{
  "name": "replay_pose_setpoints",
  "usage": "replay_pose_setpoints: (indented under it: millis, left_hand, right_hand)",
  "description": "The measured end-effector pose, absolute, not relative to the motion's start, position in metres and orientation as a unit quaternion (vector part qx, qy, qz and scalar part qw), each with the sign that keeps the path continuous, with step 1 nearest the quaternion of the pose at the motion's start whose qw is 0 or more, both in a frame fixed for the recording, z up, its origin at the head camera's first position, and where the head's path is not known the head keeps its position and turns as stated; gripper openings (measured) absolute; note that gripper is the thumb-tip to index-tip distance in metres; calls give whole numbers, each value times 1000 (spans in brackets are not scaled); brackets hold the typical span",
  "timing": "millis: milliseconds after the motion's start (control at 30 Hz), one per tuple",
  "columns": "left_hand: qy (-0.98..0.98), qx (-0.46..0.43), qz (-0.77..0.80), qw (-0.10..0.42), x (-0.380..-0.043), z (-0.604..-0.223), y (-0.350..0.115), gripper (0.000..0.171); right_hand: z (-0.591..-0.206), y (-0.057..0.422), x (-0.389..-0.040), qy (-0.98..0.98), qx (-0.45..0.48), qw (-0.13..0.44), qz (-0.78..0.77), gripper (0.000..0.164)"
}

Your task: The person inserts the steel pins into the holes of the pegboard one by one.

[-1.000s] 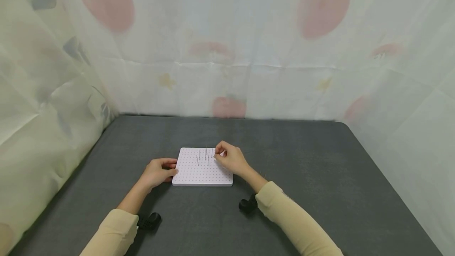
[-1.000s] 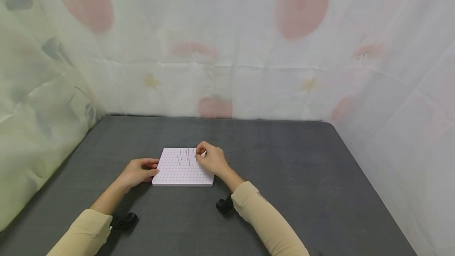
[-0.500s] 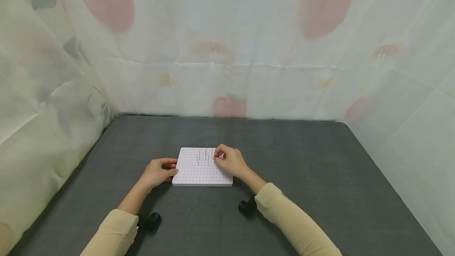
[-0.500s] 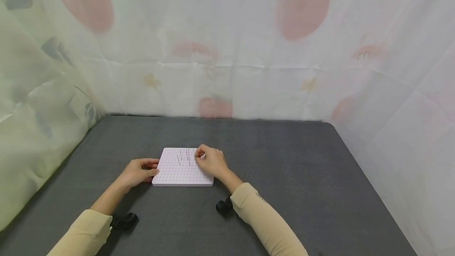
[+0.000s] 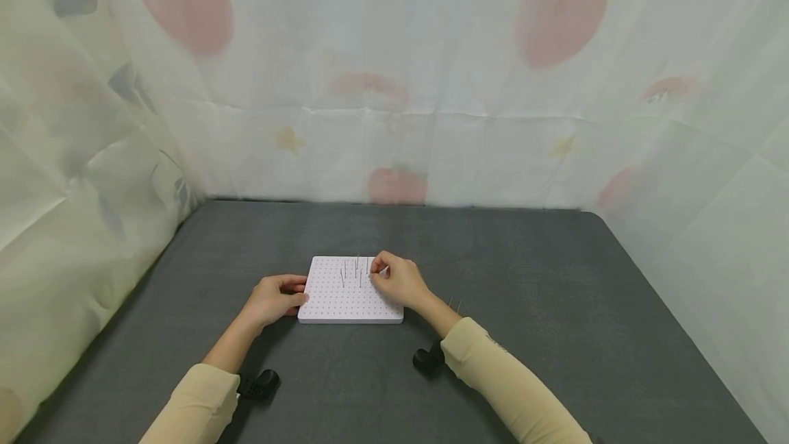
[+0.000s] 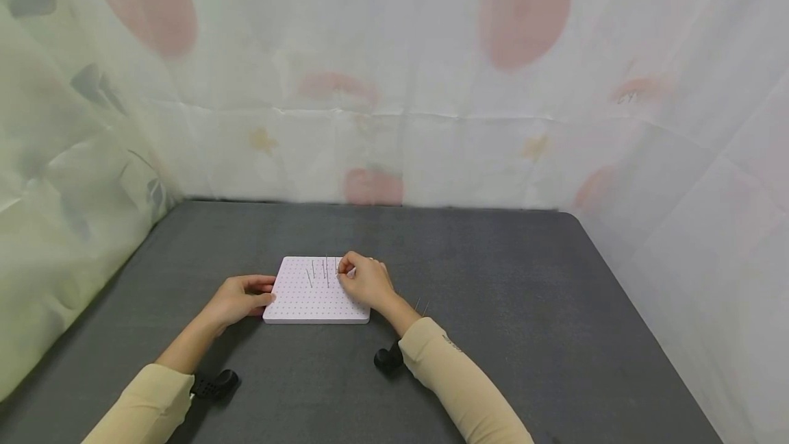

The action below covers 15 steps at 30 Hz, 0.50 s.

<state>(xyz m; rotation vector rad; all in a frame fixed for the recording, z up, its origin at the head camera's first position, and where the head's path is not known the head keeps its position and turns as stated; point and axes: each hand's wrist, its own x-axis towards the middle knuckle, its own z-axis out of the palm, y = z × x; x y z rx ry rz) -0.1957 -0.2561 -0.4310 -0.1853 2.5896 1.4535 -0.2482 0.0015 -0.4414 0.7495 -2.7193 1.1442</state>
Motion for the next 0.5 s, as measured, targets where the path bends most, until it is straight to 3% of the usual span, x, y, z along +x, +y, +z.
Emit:
replay_pose_setpoints:
  millis: [500]
  left_hand:
    - [872,-58,479,81,-196,-431,-259,43]
  right_hand:
    - [-424,17,-246,-882,277,43,380,12]
